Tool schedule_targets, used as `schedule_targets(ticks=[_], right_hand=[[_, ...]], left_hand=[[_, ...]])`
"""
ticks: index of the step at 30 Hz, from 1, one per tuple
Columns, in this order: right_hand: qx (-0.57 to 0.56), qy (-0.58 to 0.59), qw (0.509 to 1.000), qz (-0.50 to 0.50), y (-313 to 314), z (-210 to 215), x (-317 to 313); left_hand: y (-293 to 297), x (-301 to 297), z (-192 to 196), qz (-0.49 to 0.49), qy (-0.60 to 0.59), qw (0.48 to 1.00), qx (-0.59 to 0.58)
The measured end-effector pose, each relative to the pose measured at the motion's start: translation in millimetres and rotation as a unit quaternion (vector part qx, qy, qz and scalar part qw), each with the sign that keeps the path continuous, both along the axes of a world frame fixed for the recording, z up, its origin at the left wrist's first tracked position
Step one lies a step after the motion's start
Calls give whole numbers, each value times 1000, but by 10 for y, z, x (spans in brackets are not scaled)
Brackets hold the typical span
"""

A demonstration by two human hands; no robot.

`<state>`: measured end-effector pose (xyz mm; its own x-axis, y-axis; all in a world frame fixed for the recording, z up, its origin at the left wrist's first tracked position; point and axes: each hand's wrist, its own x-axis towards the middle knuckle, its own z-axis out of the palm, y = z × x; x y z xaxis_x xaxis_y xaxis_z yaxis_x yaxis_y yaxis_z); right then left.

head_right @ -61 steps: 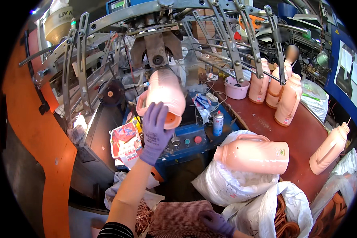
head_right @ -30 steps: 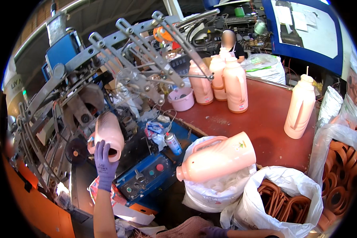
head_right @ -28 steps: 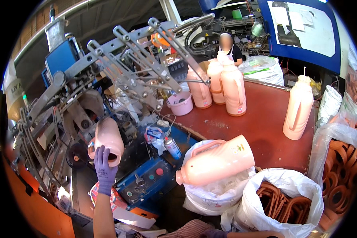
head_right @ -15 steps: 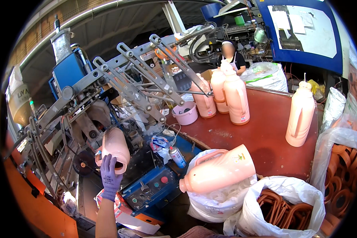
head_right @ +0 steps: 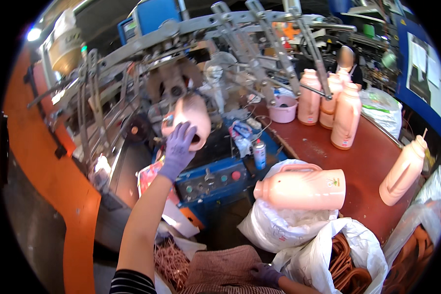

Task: The person repeatedly picks up a pink plastic kettle body, inserts an orange handle, and places the assembled unit onto a nearby surface. The person also handles a small orange cup and a white bag containing orange handles during the process.

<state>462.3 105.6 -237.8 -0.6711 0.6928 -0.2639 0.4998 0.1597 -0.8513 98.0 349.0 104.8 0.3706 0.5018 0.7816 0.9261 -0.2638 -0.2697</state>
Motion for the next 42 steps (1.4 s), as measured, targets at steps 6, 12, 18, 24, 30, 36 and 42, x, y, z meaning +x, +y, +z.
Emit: schedule_targets(ticks=[6, 12, 18, 24, 30, 36, 42], right_hand=[[36, -32, 999, -1, -144, 244, -107], [57, -50, 995, -60, -377, 296, -183], [60, -39, 995, -75, -431, 407, -214], [24, -52, 997, -60, -373, 497, -272], [56, -34, 997, -50, -232, 154, -286], [15, -30, 998, -45, -19, 208, -279], [-27, -15, 999, -37, 91, 163, -224]], left_hand=[[-85, -69, -2, 50, 20, 998, -20], [19, -95, -55, 52, 16, 998, -11], [-10, -78, -52, 36, 3, 999, -16], [-9, -80, -68, 11, -24, 1000, -16], [-10, -89, -88, -4, -31, 999, -14], [-10, -63, -80, -10, -32, 999, -20], [-20, -26, -54, -18, -30, 999, -12]])
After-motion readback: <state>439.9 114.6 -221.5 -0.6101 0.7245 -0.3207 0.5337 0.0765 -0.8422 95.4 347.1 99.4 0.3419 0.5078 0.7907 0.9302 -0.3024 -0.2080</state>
